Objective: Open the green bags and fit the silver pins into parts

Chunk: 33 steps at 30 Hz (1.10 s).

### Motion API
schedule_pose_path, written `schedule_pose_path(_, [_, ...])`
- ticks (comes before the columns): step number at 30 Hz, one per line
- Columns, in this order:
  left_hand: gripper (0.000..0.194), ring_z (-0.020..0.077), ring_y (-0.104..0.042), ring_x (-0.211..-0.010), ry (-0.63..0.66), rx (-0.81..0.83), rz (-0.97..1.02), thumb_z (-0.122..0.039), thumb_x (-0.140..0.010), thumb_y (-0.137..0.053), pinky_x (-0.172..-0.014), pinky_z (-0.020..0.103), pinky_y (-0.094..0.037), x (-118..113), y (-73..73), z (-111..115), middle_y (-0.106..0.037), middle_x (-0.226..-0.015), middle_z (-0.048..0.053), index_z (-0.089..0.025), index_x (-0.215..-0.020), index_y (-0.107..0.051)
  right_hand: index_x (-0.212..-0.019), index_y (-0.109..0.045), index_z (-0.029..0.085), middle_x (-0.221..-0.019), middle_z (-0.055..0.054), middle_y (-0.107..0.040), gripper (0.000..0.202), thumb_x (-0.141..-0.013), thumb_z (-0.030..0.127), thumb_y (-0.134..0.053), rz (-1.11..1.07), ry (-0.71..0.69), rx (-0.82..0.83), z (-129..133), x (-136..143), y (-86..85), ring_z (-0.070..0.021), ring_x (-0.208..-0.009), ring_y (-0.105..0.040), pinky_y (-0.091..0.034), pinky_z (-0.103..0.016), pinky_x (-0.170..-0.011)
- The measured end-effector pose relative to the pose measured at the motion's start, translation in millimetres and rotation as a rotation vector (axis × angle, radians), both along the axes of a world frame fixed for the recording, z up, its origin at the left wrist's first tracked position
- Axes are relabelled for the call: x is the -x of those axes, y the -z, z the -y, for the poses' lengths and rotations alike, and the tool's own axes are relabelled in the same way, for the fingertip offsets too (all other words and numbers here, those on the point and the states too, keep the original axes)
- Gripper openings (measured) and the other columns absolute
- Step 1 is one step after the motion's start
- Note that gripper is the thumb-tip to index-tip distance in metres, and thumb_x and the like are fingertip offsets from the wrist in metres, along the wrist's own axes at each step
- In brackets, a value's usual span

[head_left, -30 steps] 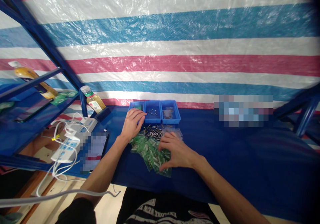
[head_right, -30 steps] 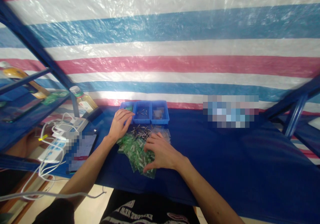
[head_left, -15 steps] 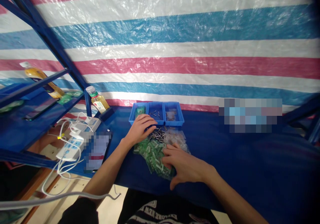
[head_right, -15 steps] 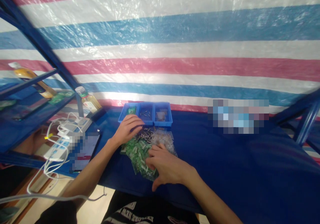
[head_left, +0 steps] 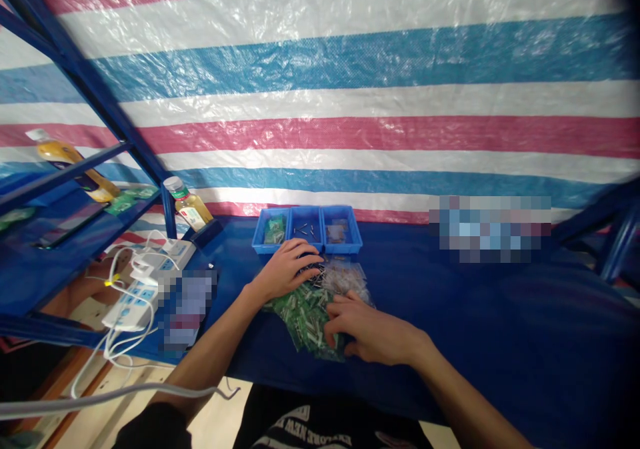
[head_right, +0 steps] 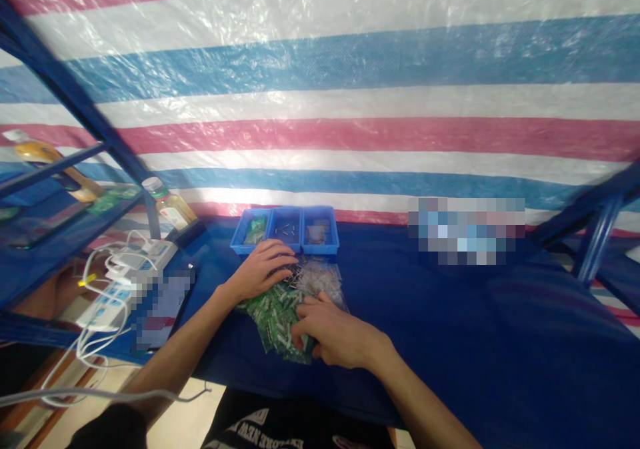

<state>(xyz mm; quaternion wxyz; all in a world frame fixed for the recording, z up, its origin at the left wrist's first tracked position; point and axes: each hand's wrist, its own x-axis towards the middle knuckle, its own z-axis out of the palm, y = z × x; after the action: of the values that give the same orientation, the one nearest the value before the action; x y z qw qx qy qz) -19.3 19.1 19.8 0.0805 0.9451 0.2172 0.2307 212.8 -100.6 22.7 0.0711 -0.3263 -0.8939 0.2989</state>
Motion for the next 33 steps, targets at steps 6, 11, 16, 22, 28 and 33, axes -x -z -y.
schedule_pose_path(6, [0.029, 0.0248, -0.053, -0.126, 0.005, 0.014, -0.006, -0.034, -0.103, -0.053, -0.114, 0.046, -0.042, -0.5, 1.6, -0.6, -0.067, -0.126, 0.008, -0.024, -0.125, -0.069, -0.081, -0.071, 0.025, -0.088, 0.002, -0.063, 0.011, -0.088, 0.018, -0.076, -0.104, 0.017, -0.003, -4.4, 3.2, -2.9, -0.0215, -0.101, -0.058, -0.031, -0.042, -0.104])
schedule_pose_path(11, [0.03, 0.0246, -0.053, -0.125, 0.01, 0.042, 0.003, -0.035, -0.104, -0.051, -0.114, 0.046, -0.041, -1.3, 1.5, 0.2, -0.067, -0.127, 0.009, -0.024, -0.127, -0.068, -0.083, -0.071, 0.024, -0.083, 0.003, -0.061, 0.008, -0.09, 0.02, -0.075, -0.224, 0.054, 0.034, -4.9, 3.6, -7.9, -0.0172, -0.09, -0.06, -0.035, -0.038, -0.102])
schedule_pose_path(16, [0.032, 0.0252, -0.054, -0.125, 0.023, 0.075, 0.043, -0.036, -0.105, -0.048, -0.113, 0.045, -0.042, -1.5, -4.0, 4.6, -0.067, -0.126, 0.01, -0.023, -0.127, -0.067, -0.082, -0.067, 0.021, -0.081, 0.001, -0.059, 0.014, -0.093, 0.028, -0.069, -0.443, 0.181, 0.121, -8.3, 4.5, -12.1, -0.016, -0.077, -0.056, -0.044, -0.028, -0.074])
schedule_pose_path(22, [0.056, 0.0265, -0.059, -0.118, 0.131, 0.201, 0.212, -0.05, -0.108, -0.024, -0.11, 0.048, -0.044, -0.3, -8.7, 10.9, -0.07, -0.118, 0.014, -0.018, -0.115, -0.07, -0.082, -0.063, 0.021, -0.081, -0.001, -0.06, 0.028, -0.091, 0.046, -0.071, -0.733, 0.456, 0.173, -19.4, 2.4, 1.9, -0.0172, -0.075, -0.055, -0.046, -0.029, -0.071])
schedule_pose_path(28, [0.037, 0.0241, -0.066, -0.096, 0.163, 0.229, 0.267, -0.051, -0.098, -0.058, -0.095, 0.043, -0.052, -10.7, -0.9, 14.9, -0.073, -0.097, 0.012, -0.016, -0.099, -0.07, -0.088, -0.061, 0.02, -0.081, -0.001, -0.059, 0.027, -0.093, 0.046, -0.066, -0.871, 0.687, 0.146, -27.2, 6.3, 22.2, -0.0156, -0.07, -0.052, -0.045, -0.028, -0.065])
schedule_pose_path(33, [0.03, 0.0183, -0.065, -0.08, 0.088, 0.181, 0.248, -0.037, -0.103, -0.055, -0.077, 0.032, -0.052, -14.9, 11.2, 17.2, -0.07, -0.081, 0.008, -0.016, -0.085, -0.068, -0.093, -0.059, 0.021, -0.08, 0.001, -0.057, 0.026, -0.093, 0.046, -0.067, -0.867, 0.704, 0.095, -27.5, 14.3, 31.8, -0.0148, -0.068, -0.051, -0.044, -0.027, -0.065])
